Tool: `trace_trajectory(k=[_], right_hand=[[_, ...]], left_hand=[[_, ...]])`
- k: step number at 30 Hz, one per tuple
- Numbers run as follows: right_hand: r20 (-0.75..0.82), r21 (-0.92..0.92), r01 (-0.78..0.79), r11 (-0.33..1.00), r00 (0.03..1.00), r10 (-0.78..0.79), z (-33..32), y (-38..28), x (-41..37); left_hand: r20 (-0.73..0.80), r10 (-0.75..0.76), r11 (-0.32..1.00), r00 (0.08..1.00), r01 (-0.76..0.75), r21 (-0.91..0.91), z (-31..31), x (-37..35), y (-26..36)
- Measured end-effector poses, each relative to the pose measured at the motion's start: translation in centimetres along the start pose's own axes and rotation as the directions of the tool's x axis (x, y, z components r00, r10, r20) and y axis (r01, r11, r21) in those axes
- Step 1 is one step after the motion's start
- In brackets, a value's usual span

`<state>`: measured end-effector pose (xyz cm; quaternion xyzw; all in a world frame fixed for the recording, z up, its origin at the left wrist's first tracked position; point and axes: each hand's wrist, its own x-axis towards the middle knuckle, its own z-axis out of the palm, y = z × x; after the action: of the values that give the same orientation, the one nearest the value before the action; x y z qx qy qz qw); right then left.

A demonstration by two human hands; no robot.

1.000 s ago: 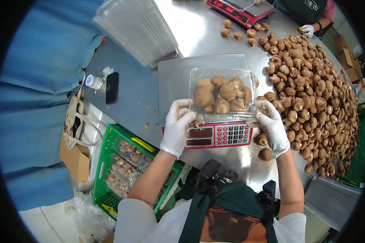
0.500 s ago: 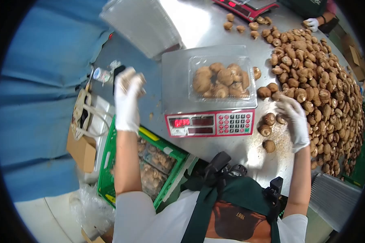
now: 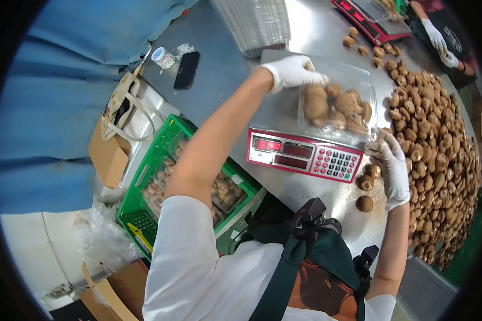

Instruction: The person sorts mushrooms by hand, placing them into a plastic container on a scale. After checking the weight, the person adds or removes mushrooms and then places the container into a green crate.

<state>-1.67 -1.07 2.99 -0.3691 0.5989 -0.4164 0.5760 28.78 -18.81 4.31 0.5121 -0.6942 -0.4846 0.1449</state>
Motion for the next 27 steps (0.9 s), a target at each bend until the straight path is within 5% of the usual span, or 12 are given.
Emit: trace_trajectory(k=[4, 7, 10, 11, 12, 15, 16, 17, 18, 21, 24, 27], right_hand=[[0.079, 0.097, 0.019, 0.995, 0.996, -0.027, 5.1, -1.5, 2.9], [0.312, -0.065, 0.132, 0.989, 0.944, -0.106, 9.3, -4.9, 3.9], [0.462, -0.403, 0.568, 0.718, 0.803, -0.376, 12.9, -10.2, 8.6], [0.457, -0.477, 0.651, 0.591, 0.758, -0.466, 13.8, -13.0, 11.4], [0.493, -0.393, 0.546, 0.74, 0.804, -0.332, 12.5, -15.2, 15.5], [0.562, -0.353, 0.338, 0.873, 0.822, -0.091, 13.4, -21.3, 24.2], [0.559, -0.497, 0.686, 0.531, 0.721, -0.409, 17.3, -24.6, 24.9], [0.604, -0.579, 0.814, 0.044, 0.465, -0.648, 21.1, -27.6, 25.5], [0.679, -0.591, 0.672, -0.446, 0.117, -0.725, 23.8, -29.4, 25.9], [0.724, -0.635, 0.66, -0.401, 0.328, -0.607, 23.9, -29.7, 29.0], [0.771, -0.609, 0.605, -0.513, 0.299, -0.563, 24.1, -30.4, 30.5], [0.754, -0.641, 0.623, -0.448, 0.405, -0.516, 23.0, -31.5, 31.6]], left_hand=[[-0.029, 0.092, 0.872, 0.995, -0.094, -0.48, 0.5, -6.2, -2.7], [-0.198, -0.06, 0.663, 0.978, -0.109, -0.741, -0.2, -13.9, -5.8], [-0.337, -0.233, 0.296, 0.912, -0.264, -0.918, -0.8, -23.0, -11.5], [-0.412, -0.268, 0.221, 0.871, -0.36, -0.906, -1.2, -26.2, -13.0], [-0.487, -0.314, 0.157, 0.815, -0.461, -0.873, -1.2, -29.7, -14.3], [-0.686, -0.579, 0.384, 0.44, -0.595, -0.706, -0.7, -39.3, -18.7], [-0.729, -0.598, 0.443, 0.333, -0.621, -0.647, -0.3, -42.3, -20.2], [-0.743, -0.641, 0.524, 0.193, -0.597, -0.608, 0.5, -45.4, -21.8], [-0.745, -0.665, 0.597, 0.057, -0.56, -0.575, 1.3, -48.3, -23.5], [-0.651, -0.755, 0.567, -0.073, -0.57, -0.594, 5.6, -56.2, -27.5], [-0.546, -0.823, 0.513, -0.158, -0.617, -0.596, 9.7, -61.4, -30.0], [-0.44, -0.879, 0.446, -0.185, -0.645, -0.621, 12.3, -65.0, -32.9]])
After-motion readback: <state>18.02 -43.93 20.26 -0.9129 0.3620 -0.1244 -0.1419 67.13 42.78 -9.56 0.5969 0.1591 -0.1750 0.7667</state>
